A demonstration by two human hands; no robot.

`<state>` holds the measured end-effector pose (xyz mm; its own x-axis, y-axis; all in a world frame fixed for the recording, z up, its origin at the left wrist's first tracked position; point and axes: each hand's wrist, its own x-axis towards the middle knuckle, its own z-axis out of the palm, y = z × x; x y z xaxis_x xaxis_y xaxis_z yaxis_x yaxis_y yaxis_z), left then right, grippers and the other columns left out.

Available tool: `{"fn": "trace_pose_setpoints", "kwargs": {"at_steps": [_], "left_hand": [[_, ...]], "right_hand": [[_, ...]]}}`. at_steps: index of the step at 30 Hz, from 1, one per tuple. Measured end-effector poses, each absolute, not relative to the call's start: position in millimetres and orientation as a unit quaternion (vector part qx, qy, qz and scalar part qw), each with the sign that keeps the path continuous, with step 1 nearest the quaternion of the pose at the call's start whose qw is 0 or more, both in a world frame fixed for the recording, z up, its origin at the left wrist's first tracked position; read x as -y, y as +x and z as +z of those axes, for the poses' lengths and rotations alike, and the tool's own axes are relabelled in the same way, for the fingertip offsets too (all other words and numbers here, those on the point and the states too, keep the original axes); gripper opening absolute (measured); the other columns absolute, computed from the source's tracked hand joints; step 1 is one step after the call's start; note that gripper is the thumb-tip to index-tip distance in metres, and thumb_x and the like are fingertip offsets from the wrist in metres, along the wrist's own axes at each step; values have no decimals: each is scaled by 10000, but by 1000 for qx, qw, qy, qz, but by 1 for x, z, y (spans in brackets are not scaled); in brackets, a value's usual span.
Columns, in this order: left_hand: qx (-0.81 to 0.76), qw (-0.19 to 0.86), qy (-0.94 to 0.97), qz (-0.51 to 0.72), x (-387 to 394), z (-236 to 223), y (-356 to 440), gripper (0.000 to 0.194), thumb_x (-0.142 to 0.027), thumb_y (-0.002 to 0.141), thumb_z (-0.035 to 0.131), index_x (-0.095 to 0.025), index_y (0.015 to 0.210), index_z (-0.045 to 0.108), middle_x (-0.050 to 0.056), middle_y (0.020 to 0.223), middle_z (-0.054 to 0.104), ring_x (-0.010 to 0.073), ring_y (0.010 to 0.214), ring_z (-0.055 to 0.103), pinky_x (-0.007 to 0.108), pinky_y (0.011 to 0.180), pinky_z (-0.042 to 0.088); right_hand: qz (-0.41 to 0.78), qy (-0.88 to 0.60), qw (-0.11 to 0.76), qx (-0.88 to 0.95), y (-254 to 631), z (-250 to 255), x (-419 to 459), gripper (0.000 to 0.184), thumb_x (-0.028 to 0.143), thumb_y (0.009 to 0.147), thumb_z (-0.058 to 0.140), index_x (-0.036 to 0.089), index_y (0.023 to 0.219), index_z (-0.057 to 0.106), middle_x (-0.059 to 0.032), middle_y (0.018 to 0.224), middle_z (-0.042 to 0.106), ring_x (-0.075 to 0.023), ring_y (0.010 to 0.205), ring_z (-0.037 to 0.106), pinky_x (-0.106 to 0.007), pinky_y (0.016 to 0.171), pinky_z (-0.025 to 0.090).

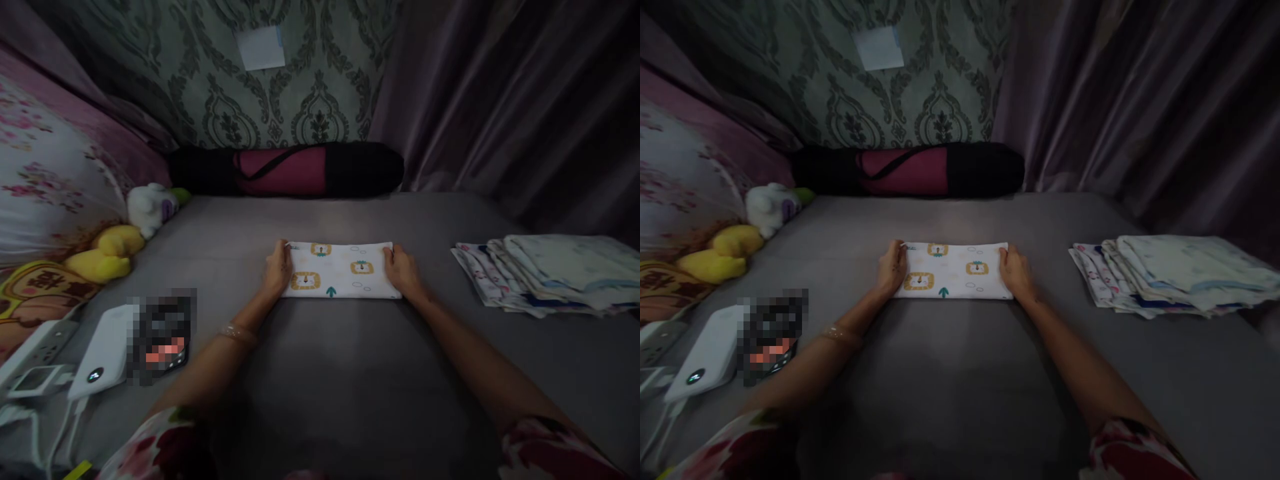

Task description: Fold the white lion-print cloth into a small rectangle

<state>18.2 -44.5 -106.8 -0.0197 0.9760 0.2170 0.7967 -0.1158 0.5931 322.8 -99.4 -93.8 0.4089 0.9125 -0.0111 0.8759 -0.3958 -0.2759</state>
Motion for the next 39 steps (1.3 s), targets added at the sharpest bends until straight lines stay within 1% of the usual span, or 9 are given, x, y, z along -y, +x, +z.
{"fn": "trace_pose_setpoints", "kwargs": {"at_steps": [5, 11, 17, 19, 22, 26, 29, 33, 39], "left_hand": [[-673, 139, 681, 253, 43, -104, 20, 282, -340, 991, 344, -223, 1146, 549, 79, 839, 687, 212, 774, 651, 269, 658, 406], [-697, 117, 683, 187, 43, -98, 25, 284, -310, 973, 363, -182, 1101, 582, 128, 884, 698, 237, 798, 657, 281, 649, 398], [-718, 122, 655, 202, 39, -95, 25, 273, -345, 936, 437, -150, 1045, 593, 159, 979, 690, 256, 924, 651, 296, 716, 436], [-727, 155, 632, 219, 39, -92, 20, 311, -404, 916, 476, -141, 1034, 594, 158, 964, 688, 255, 916, 650, 299, 717, 448], [-731, 252, 589, 235, 45, -87, 7, 359, -432, 874, 533, -123, 1049, 580, 129, 874, 685, 223, 768, 652, 287, 650, 456], [-673, 380, 576, 267, 69, -84, -17, 386, -454, 791, 602, -133, 1006, 581, 50, 744, 652, 154, 596, 594, 245, 555, 440], [-642, 403, 599, 258, 90, -83, -31, 427, -530, 700, 638, -150, 893, 615, 17, 664, 614, 141, 571, 554, 234, 522, 410], [-632, 415, 613, 228, 110, -80, -37, 447, -566, 639, 644, -150, 802, 643, 0, 635, 588, 123, 553, 505, 229, 502, 363], [-648, 382, 615, 239, 117, -79, -30, 313, -459, 671, 623, -150, 715, 641, -23, 589, 549, 111, 542, 472, 224, 506, 332]], "right_hand": [[73, -832, 97, 541, 320, -91, 96, 443, 368, 1006, 291, 93, 1171, 596, -193, 1005, 700, -285, 958, 666, -318, 774, 444], [81, -837, 103, 531, 319, -88, 92, 454, 372, 984, 343, 68, 1107, 657, -227, 1030, 698, -298, 976, 670, -330, 788, 466], [144, -839, 138, 506, 331, -86, 89, 475, 451, 964, 398, 97, 962, 715, -217, 994, 708, -268, 936, 683, -287, 712, 488], [200, -830, 182, 488, 338, -85, 94, 501, 471, 972, 377, 102, 923, 712, -191, 944, 716, -233, 811, 695, -259, 616, 489], [303, -802, 269, 440, 346, -85, 110, 466, 457, 978, 373, 103, 986, 677, -145, 905, 717, -149, 594, 646, -213, 471, 463], [345, -780, 327, 406, 351, -89, 141, 350, 391, 945, 471, 124, 1119, 617, -115, 968, 710, -103, 541, 588, -179, 400, 409], [318, -776, 302, 455, 351, -91, 161, 313, 397, 908, 524, 140, 1027, 658, -85, 867, 712, -106, 532, 564, -183, 407, 364], [279, -773, 234, 519, 347, -91, 176, 276, 380, 866, 555, 147, 824, 696, -57, 709, 683, -141, 605, 583, -208, 494, 379], [227, -779, 180, 556, 340, -94, 178, 291, 374, 870, 517, 156, 826, 705, -37, 730, 681, -154, 650, 598, -230, 554, 375]]}}
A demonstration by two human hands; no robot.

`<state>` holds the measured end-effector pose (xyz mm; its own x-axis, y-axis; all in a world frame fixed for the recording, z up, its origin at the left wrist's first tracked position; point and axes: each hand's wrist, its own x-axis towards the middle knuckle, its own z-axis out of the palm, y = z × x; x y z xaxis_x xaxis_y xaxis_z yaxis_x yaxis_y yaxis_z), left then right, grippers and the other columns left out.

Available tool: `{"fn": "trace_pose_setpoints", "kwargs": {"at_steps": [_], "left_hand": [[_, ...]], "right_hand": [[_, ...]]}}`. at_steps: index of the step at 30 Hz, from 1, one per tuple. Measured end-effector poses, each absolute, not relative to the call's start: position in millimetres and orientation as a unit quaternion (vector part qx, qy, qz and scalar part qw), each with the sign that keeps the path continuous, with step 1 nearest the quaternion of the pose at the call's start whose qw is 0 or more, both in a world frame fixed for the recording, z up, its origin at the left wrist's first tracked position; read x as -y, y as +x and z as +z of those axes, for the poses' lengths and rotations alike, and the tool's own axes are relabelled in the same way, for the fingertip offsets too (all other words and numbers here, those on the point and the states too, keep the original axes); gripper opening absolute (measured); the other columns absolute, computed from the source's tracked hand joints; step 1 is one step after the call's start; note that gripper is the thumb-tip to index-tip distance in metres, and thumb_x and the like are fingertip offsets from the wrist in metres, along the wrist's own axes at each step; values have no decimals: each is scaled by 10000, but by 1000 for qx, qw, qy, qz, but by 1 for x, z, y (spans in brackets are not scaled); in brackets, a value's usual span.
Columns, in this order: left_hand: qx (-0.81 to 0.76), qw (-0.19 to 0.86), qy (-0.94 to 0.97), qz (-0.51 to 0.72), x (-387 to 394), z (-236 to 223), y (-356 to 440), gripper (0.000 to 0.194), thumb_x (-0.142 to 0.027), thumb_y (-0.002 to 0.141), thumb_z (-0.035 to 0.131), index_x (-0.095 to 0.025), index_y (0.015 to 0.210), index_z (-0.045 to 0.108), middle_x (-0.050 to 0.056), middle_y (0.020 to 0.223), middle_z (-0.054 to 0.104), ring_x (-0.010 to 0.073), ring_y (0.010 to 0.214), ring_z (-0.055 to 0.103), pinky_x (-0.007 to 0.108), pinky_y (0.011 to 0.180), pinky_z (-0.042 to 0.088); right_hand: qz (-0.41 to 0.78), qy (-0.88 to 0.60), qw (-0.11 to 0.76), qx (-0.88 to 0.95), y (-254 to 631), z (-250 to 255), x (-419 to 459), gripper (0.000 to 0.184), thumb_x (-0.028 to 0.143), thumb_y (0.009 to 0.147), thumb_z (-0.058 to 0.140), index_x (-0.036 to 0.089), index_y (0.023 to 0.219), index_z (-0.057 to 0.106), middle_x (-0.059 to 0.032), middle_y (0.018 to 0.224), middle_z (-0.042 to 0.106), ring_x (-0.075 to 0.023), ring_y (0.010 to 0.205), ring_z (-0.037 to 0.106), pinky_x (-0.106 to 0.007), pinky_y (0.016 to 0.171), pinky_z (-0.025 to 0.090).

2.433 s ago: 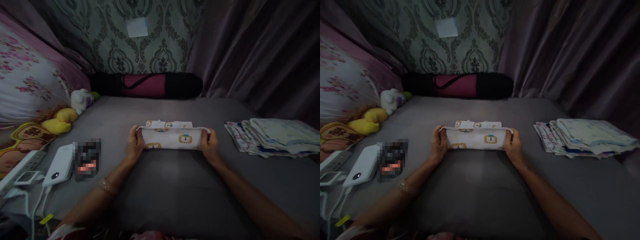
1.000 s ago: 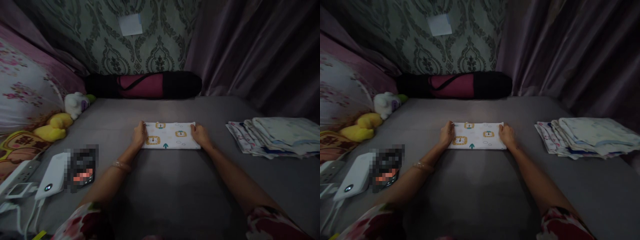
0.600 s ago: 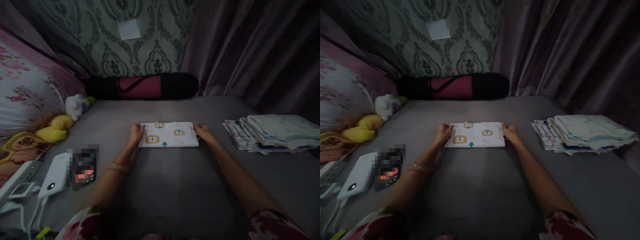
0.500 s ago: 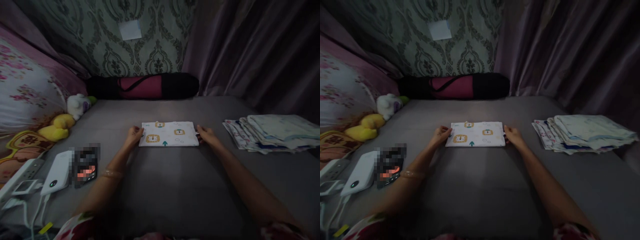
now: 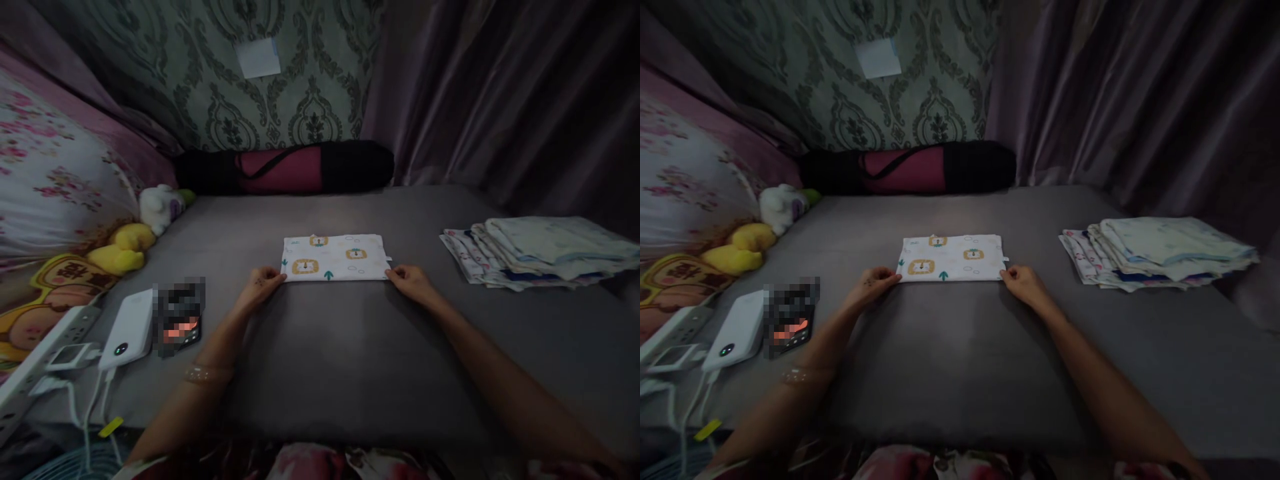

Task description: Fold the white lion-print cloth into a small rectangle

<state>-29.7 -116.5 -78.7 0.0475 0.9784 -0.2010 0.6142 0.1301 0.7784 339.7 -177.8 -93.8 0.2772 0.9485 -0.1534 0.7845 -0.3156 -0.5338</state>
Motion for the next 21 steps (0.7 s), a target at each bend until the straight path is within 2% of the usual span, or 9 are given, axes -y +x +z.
{"fn": "trace_pose_setpoints", "kwargs": {"at_steps": [6, 14, 21], "left_hand": [[-675, 309, 642, 193, 115, -80, -26, 257, -398, 744, 576, -158, 671, 629, -8, 560, 548, 140, 568, 520, 232, 513, 331], [-671, 250, 686, 129, 112, -90, -35, 340, -472, 818, 538, -163, 762, 669, 46, 667, 641, 185, 665, 594, 246, 542, 350], [-678, 219, 693, 110, 111, -85, -32, 311, -433, 865, 526, -164, 801, 668, 68, 726, 666, 196, 690, 607, 261, 569, 360]], "right_hand": [[189, -790, 122, 571, 337, -90, 178, 299, 387, 869, 515, 171, 791, 707, -38, 705, 679, -155, 642, 596, -239, 554, 357], [198, -785, 31, 586, 338, -79, 173, 363, 440, 891, 483, 162, 816, 704, -62, 761, 689, -167, 659, 607, -247, 532, 329], [212, -769, -29, 603, 338, -57, 170, 348, 431, 905, 495, 172, 810, 709, -71, 760, 697, -174, 667, 620, -253, 541, 331]]}}
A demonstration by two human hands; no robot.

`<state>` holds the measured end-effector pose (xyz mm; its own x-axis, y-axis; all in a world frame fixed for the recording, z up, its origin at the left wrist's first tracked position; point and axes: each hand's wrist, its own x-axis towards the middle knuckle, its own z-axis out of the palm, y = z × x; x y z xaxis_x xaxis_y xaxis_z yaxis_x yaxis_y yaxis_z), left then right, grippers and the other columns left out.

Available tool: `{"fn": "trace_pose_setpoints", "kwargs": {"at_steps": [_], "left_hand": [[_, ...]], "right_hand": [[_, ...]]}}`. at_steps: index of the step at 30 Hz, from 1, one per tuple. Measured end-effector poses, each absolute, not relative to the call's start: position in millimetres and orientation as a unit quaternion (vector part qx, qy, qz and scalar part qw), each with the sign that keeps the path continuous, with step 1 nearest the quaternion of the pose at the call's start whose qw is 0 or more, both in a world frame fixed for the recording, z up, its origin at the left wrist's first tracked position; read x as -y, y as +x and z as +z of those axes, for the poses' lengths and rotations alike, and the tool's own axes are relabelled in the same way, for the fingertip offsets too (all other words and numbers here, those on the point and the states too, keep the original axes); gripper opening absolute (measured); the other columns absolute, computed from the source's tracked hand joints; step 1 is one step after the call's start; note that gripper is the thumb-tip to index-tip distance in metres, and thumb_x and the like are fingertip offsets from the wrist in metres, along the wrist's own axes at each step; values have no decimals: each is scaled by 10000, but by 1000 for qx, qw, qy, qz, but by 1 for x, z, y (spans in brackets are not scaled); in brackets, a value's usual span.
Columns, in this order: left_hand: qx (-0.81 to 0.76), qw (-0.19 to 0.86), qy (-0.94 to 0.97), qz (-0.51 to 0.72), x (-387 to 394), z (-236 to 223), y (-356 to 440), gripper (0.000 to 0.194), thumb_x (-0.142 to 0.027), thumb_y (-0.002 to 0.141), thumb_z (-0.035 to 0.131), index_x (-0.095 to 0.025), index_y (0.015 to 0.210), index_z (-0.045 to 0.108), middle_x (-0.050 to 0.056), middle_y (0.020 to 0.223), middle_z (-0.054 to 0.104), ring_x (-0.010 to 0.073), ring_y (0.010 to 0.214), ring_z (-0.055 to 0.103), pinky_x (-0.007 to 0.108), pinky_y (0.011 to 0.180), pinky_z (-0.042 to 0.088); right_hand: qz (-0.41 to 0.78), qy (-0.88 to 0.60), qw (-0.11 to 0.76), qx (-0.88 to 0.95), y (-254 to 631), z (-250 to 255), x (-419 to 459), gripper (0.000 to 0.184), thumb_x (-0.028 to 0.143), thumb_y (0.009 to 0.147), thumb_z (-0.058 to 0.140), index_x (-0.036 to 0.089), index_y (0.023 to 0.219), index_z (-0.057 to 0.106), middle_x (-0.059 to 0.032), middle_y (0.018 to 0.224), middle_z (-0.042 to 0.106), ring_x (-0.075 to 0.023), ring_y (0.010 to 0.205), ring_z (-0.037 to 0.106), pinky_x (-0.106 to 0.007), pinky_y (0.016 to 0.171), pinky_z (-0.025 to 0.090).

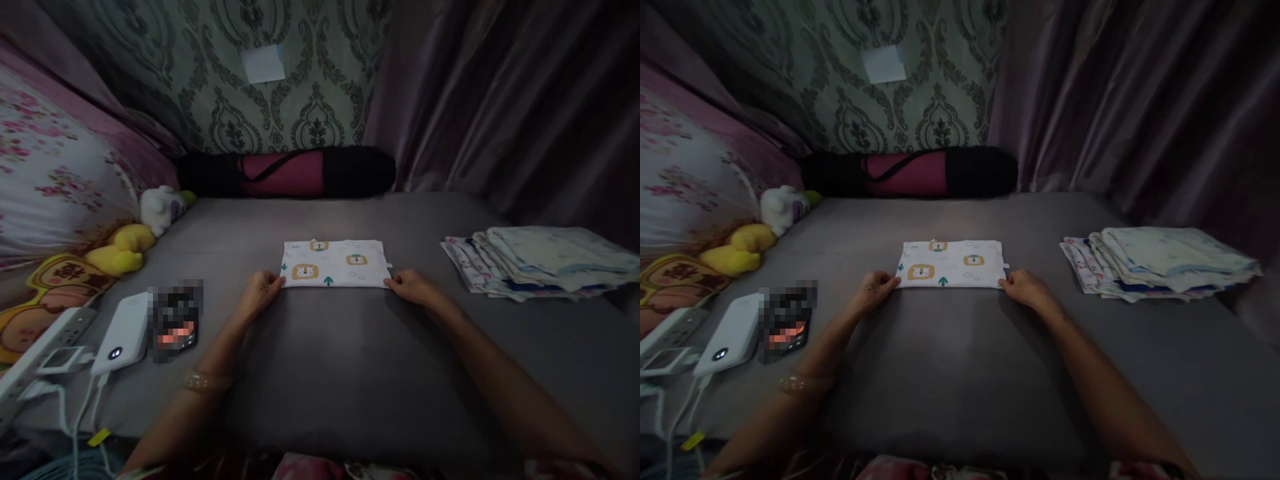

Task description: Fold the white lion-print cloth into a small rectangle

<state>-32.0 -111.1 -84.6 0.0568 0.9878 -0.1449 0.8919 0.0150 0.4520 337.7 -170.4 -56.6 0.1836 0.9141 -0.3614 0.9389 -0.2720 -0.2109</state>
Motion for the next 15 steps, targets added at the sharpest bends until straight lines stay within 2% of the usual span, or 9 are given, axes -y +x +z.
{"fn": "trace_pose_setpoints", "kwargs": {"at_steps": [4, 7, 10, 12, 15], "left_hand": [[-655, 126, 726, 166, 111, -75, -11, 271, -361, 916, 480, -158, 909, 658, 102, 861, 683, 211, 812, 625, 279, 703, 437], [-573, 110, 784, 212, 111, -73, 21, 250, -298, 934, 444, -148, 1000, 632, 123, 999, 668, 217, 939, 615, 308, 846, 461], [-494, 117, 832, 223, 111, -74, 61, 350, -243, 925, 438, -130, 1245, 521, 161, 1249, 589, 237, 1174, 536, 371, 1000, 424], [-487, 113, 844, 192, 110, -75, 82, 446, -215, 925, 408, -110, 1358, 428, 190, 1398, 484, 270, 1322, 421, 450, 1079, 358], [-516, 103, 840, 136, 103, -79, 101, 501, -179, 938, 324, -73, 1426, 360, 200, 1487, 384, 309, 1416, 283, 525, 1139, 250]], "right_hand": [[-141, 775, -12, -616, 324, -46, 163, 367, 394, 946, 430, 176, 913, 723, -121, 889, 720, -223, 799, 663, -274, 644, 409], [-96, 720, -89, -681, 295, -48, 151, 386, 300, 979, 340, 166, 1103, 681, -138, 1103, 695, -231, 1032, 636, -288, 859, 439], [-63, 638, -139, -754, 258, -58, 139, 455, 255, 983, 282, 149, 1354, 523, -119, 1414, 510, -229, 1334, 422, -364, 1115, 277], [-52, 620, -126, -773, 238, -65, 131, 510, 273, 984, 251, 127, 1450, 400, -109, 1512, 379, -247, 1423, 273, -441, 1172, 156], [-45, 619, -101, -778, 224, -71, 120, 549, 281, 978, 228, 74, 1473, 346, -126, 1536, 325, -270, 1448, 200, -476, 1180, 100]]}}
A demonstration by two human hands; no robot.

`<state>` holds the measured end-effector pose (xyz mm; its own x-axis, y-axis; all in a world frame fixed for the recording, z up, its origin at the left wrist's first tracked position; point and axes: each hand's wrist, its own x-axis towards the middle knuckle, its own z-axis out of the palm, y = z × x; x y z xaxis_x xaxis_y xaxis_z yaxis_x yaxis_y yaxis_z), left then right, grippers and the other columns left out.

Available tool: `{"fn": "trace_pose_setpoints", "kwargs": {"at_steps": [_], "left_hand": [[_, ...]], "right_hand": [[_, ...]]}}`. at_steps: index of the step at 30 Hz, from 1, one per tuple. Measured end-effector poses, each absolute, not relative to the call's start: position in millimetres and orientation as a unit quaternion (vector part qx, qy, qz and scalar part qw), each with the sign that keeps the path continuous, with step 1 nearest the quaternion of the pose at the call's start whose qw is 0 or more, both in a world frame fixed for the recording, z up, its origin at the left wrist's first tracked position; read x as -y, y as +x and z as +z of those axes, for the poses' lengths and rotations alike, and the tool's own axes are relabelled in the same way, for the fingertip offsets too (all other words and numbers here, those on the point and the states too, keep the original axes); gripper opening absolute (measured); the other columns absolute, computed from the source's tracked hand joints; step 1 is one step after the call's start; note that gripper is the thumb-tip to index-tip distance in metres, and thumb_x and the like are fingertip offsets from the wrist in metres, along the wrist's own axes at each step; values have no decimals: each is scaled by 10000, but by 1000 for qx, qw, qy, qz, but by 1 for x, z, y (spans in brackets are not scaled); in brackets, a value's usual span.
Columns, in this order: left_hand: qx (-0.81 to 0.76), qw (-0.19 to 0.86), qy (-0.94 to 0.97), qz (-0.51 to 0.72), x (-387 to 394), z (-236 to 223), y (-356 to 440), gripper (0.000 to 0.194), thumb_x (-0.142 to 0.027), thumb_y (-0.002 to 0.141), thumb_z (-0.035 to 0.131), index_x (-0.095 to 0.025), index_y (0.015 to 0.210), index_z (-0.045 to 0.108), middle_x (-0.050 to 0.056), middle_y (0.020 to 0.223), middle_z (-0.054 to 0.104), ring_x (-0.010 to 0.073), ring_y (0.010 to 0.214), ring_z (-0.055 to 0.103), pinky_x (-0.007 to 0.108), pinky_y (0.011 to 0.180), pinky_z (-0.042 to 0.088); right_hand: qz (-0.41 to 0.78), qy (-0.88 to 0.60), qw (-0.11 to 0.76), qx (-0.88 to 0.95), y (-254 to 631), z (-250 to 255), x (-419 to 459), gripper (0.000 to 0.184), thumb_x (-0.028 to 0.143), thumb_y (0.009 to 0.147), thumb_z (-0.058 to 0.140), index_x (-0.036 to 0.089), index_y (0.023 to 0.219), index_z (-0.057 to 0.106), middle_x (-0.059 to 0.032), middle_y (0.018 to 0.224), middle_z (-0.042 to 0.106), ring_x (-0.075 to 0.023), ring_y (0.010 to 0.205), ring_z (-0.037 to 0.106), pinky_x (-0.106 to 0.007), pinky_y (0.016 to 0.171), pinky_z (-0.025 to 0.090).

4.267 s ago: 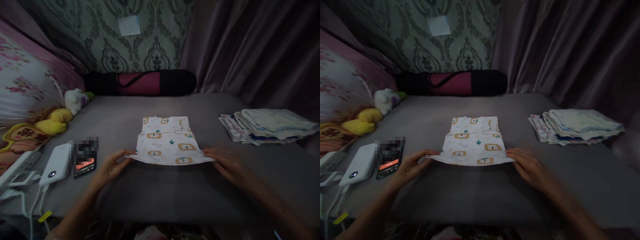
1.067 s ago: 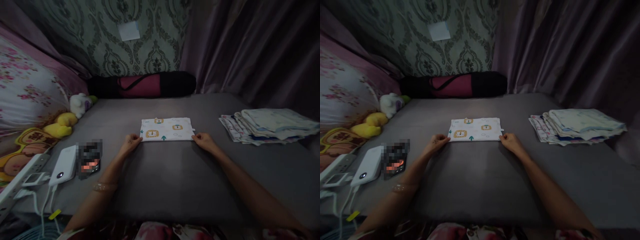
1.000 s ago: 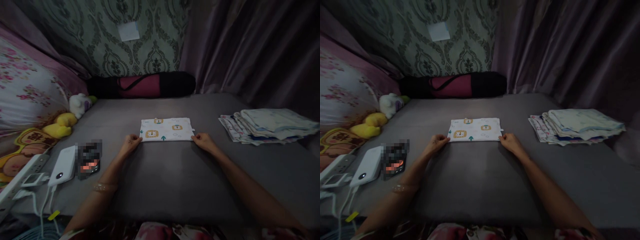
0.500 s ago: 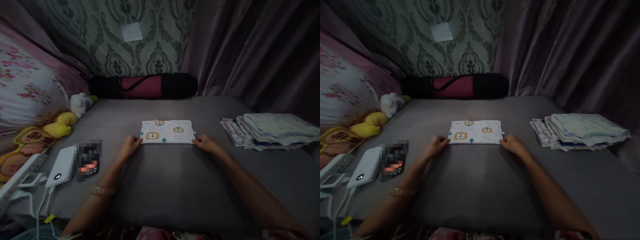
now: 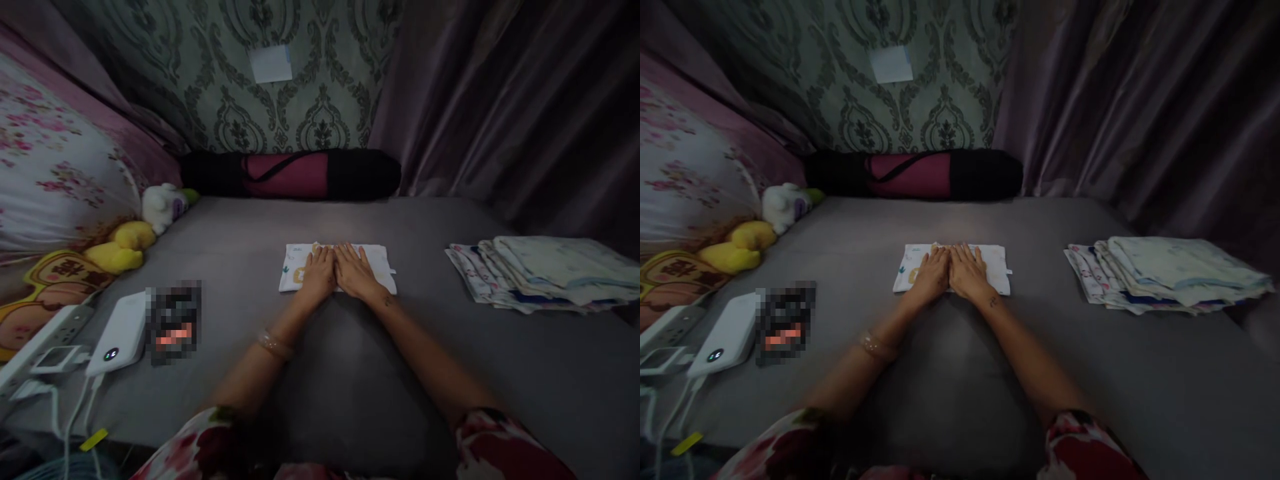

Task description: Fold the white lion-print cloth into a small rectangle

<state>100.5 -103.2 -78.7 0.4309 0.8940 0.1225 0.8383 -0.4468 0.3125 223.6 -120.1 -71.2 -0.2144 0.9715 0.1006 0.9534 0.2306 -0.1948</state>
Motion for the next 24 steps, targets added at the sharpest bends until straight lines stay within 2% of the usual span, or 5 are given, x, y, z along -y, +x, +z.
{"fn": "trace_pose_setpoints", "kwargs": {"at_steps": [4, 9, 19, 24], "left_hand": [[-538, 78, 832, 106, 89, -90, 103, 517, -212, 954, 304, -51, 1443, 357, 179, 1505, 369, 314, 1428, 256, 492, 1164, 211], [-543, 43, 831, 118, 82, -104, 98, 505, -303, 981, 276, -164, 1456, 377, 101, 1516, 378, 289, 1427, 269, 518, 1159, 199], [-539, 41, 834, 111, 81, -107, 96, 502, -312, 987, 275, -182, 1463, 367, 94, 1526, 361, 280, 1434, 252, 519, 1159, 192], [-531, 26, 834, 145, 83, -100, 97, 468, -256, 978, 285, -156, 1410, 435, 113, 1504, 395, 264, 1424, 282, 519, 1168, 170]], "right_hand": [[42, -627, 91, 773, 224, -82, 109, 556, 282, 972, 235, 63, 1471, 346, -126, 1537, 320, -271, 1443, 210, -479, 1178, 111], [37, -638, 98, 763, 227, -99, 105, 556, 305, 977, 227, 98, 1481, 337, -90, 1546, 307, -254, 1442, 214, -498, 1174, 124], [51, -635, 102, 764, 227, -99, 105, 550, 306, 977, 240, 104, 1478, 346, -93, 1546, 306, -251, 1445, 207, -489, 1178, 112], [40, -626, 117, 770, 232, -91, 106, 537, 261, 965, 262, 123, 1477, 350, -99, 1558, 278, -242, 1451, 190, -490, 1178, 100]]}}
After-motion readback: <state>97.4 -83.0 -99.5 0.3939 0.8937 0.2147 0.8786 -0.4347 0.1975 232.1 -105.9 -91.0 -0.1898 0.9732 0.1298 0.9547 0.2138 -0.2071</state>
